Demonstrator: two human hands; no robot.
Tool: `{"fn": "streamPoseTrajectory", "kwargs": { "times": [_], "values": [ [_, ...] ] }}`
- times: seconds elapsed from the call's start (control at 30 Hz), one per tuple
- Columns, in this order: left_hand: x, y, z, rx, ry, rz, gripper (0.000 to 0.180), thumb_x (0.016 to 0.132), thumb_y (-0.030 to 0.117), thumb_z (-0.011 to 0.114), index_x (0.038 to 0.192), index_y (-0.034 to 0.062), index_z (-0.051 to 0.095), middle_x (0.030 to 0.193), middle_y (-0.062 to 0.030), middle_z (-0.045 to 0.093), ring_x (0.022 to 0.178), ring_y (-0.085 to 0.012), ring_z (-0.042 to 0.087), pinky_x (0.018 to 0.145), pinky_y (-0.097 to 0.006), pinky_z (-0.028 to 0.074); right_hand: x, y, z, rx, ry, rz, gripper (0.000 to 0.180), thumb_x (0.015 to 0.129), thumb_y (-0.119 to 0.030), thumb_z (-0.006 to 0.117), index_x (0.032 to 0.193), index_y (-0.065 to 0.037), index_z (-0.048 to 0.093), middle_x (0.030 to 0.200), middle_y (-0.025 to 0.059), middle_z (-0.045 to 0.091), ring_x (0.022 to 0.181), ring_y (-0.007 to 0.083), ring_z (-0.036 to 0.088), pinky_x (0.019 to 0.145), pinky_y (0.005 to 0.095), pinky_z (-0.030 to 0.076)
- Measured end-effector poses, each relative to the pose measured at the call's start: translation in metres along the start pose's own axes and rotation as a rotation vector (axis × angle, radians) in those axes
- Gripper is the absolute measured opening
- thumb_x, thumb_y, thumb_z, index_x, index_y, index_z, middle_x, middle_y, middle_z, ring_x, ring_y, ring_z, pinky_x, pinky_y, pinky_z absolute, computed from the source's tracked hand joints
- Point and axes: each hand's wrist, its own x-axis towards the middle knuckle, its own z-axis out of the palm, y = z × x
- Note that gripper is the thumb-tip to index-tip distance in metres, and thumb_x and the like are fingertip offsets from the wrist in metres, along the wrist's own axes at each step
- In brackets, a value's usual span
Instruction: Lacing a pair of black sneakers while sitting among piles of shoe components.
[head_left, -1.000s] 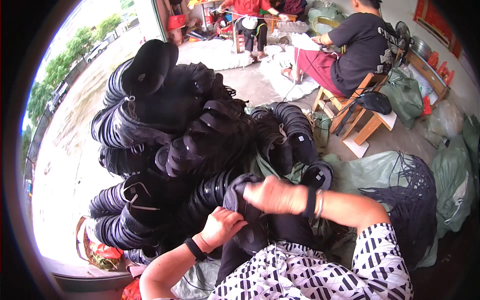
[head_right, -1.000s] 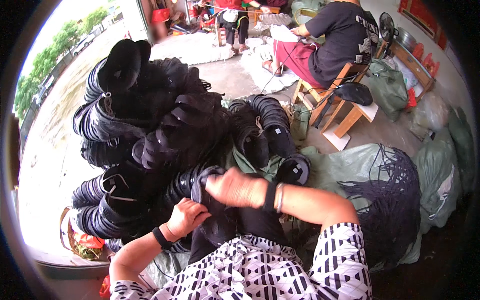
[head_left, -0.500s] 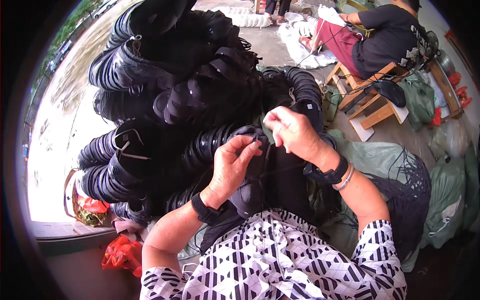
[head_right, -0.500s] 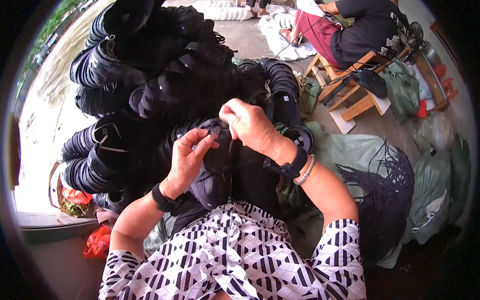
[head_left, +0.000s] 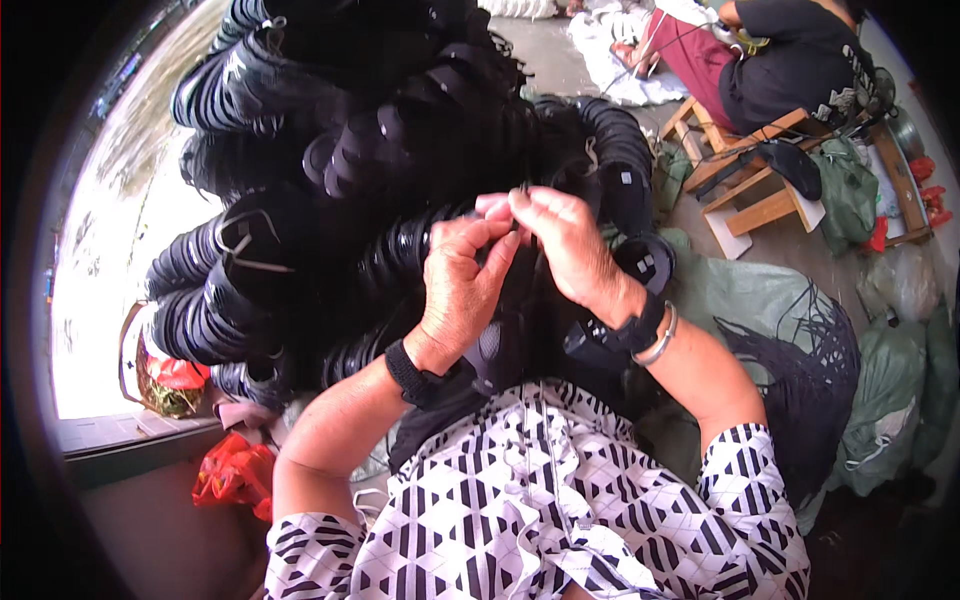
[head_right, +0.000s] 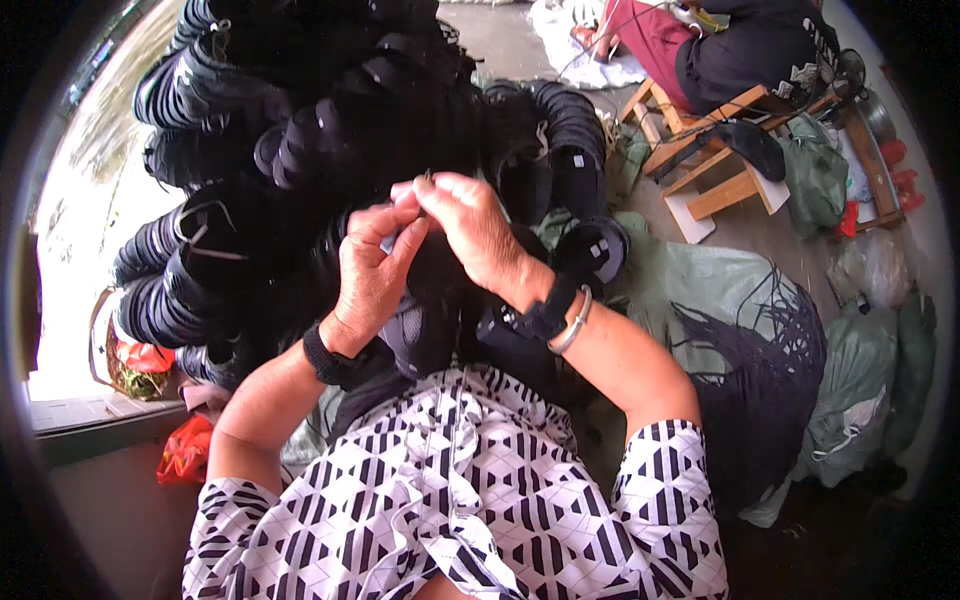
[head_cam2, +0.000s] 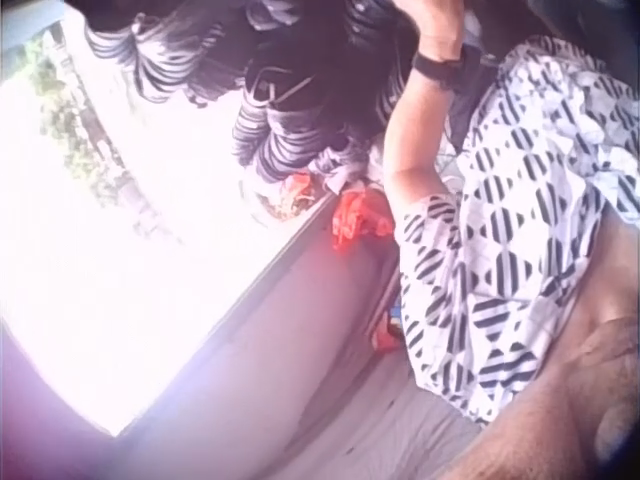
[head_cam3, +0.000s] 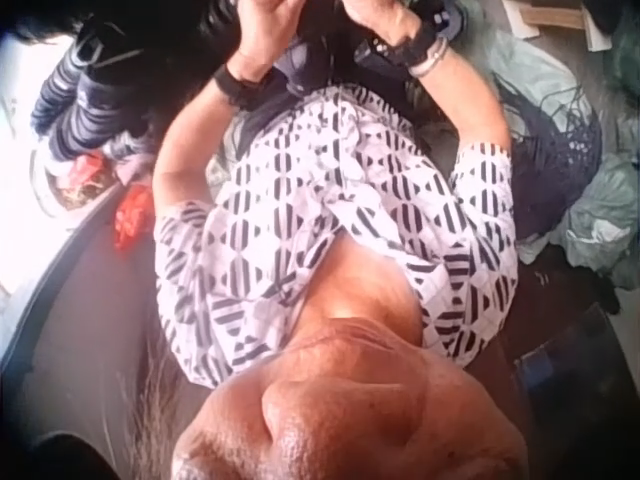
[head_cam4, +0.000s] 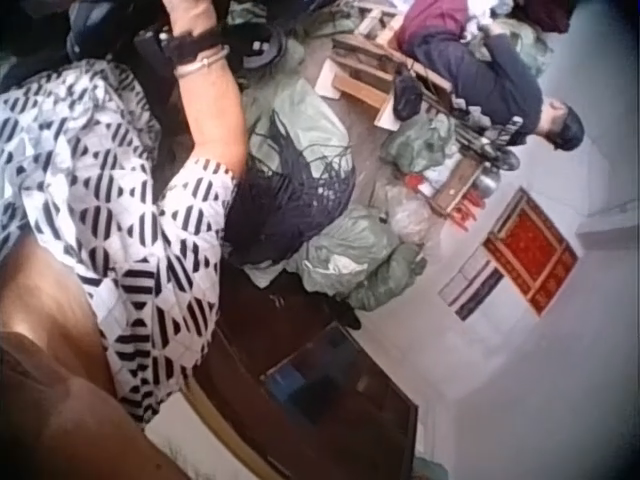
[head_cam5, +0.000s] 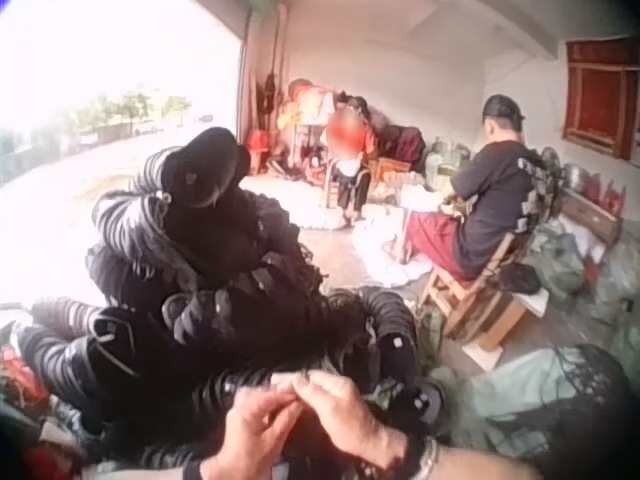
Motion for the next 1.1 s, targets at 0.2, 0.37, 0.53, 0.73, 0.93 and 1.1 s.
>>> {"fn": "streamPoseTrajectory", "kwargs": {
  "times": [0.2, 0.37, 0.53, 0.73, 0.93, 1.1],
  "values": [
    [-0.056, -0.032, -0.025, 0.528, -0.333, 0.149, 0.093, 0.060, 0.042, 0.080, 0.139, 0.0174, 0.037, 0.150, -0.0175, 0.020, 0.135, -0.0396, 0.023, 0.109, -0.049, 0.024, 0.015, 0.020, -0.031, 0.315, 0.051, 0.310, 0.029, 0.097, -0.029, 0.045, 0.095, -0.002, 0.056, 0.092, 0.0168, 0.066, 0.079, 0.0245, 0.066, 0.076, 0.0382, 0.053],
    [-0.061, -0.027, -0.026, 0.503, -0.356, 0.084, 0.097, 0.058, 0.038, 0.082, 0.141, 0.0229, 0.034, 0.151, -0.0163, 0.016, 0.137, -0.0369, 0.021, 0.106, -0.050, 0.027, 0.069, -0.044, -0.113, 0.089, -0.079, 0.230, 0.018, 0.086, -0.014, 0.055, 0.090, 0.001, 0.063, 0.078, 0.0105, 0.064, 0.068, 0.0216, 0.063, 0.068, 0.0325, 0.052],
    [-0.057, -0.020, -0.020, 0.549, -0.384, 0.114, 0.102, 0.054, 0.027, 0.084, 0.142, 0.0205, 0.032, 0.152, -0.0163, 0.016, 0.137, -0.0375, 0.021, 0.108, -0.048, 0.027, 0.053, -0.250, -0.306, -1.247, 0.197, -0.260, 0.033, 0.085, -0.004, 0.052, 0.116, 0.005, 0.056, 0.096, -0.0003, 0.056, 0.086, 0.0085, 0.052, 0.083, 0.0192, 0.039],
    [-0.063, -0.021, -0.021, 0.604, -0.403, 0.069, 0.103, 0.054, 0.025, 0.085, 0.142, 0.0208, 0.032, 0.151, -0.0171, 0.015, 0.138, -0.0365, 0.020, 0.107, -0.049, 0.026, 0.008, -0.320, -0.313, -1.282, 0.229, -0.348, 0.027, 0.083, -0.004, 0.053, 0.109, 0.004, 0.057, 0.098, 0.0025, 0.058, 0.083, 0.0109, 0.054, 0.080, 0.0218, 0.041],
    [-0.049, -0.008, -0.027, 0.677, -0.361, 0.178, 0.093, 0.060, 0.024, 0.081, 0.140, 0.0156, 0.035, 0.148, -0.0181, 0.025, 0.132, -0.0351, 0.031, 0.107, -0.046, 0.026, -0.040, -0.350, -0.334, -1.324, 0.355, -0.445, 0.020, 0.081, -0.004, 0.052, 0.100, 0.002, 0.057, 0.092, 0.0030, 0.058, 0.077, 0.0123, 0.054, 0.074, 0.0236, 0.043],
    [0.007, 0.023, -0.006, 0.131, -0.483, 0.287, 0.056, 0.089, 0.030, 0.060, 0.135, 0.0035, 0.042, 0.132, -0.0186, 0.048, 0.121, -0.0281, 0.048, 0.102, -0.035, 0.036, -0.068, -0.354, -0.352, -1.329, 0.461, -0.528, 0.014, 0.080, -0.003, 0.052, 0.093, 0.000, 0.057, 0.086, 0.0034, 0.058, 0.072, 0.0135, 0.055, 0.069, 0.0251, 0.044]
  ]
}}
